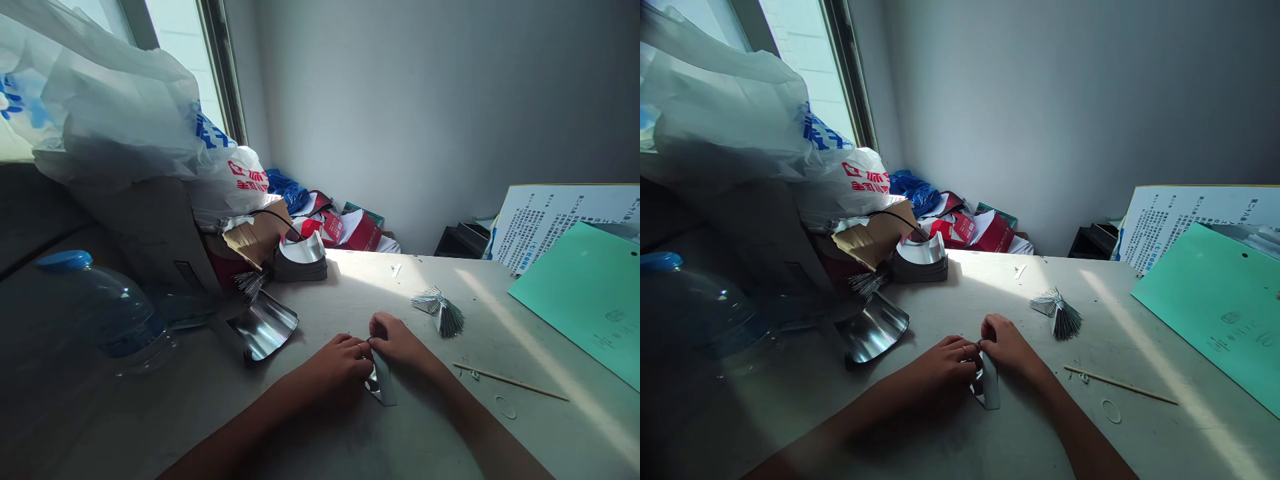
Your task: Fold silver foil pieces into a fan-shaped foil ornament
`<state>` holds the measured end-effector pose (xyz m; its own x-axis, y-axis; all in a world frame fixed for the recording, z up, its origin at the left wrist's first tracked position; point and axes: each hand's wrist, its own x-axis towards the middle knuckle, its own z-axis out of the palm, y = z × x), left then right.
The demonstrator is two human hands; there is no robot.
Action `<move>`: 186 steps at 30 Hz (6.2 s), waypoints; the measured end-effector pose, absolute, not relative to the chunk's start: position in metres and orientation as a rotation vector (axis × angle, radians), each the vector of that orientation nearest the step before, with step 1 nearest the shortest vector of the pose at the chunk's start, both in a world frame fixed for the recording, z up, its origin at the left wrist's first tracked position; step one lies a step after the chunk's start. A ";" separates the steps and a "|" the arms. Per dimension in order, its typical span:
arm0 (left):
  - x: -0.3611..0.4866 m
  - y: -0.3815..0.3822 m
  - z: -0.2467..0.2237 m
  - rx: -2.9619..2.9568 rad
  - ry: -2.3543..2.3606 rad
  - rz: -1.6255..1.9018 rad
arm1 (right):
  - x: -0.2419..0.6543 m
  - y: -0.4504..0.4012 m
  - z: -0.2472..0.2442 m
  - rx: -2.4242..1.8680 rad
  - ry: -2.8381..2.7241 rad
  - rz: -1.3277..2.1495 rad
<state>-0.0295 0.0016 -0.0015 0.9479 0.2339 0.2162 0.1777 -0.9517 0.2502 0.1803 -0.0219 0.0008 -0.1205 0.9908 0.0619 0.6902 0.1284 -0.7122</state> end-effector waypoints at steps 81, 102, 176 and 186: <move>-0.023 -0.008 -0.005 2.793 0.440 0.469 | 0.174 -0.026 -0.008 -1.597 -1.996 0.441; -0.024 -0.012 0.003 2.801 0.451 0.454 | 0.177 -0.021 -0.012 -1.540 -1.906 0.582; -0.035 0.022 -0.014 2.865 0.616 0.540 | 0.186 -0.029 -0.001 -1.356 -2.472 0.344; -0.035 0.020 -0.010 2.837 0.649 0.527 | 0.191 -0.031 0.007 -1.314 -2.394 0.640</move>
<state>-0.0352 0.0196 -0.0098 0.8416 0.4500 0.2986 0.3848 -0.8876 0.2530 0.1912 -0.0315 0.0071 -0.5171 0.8527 0.0744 0.7019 0.4721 -0.5334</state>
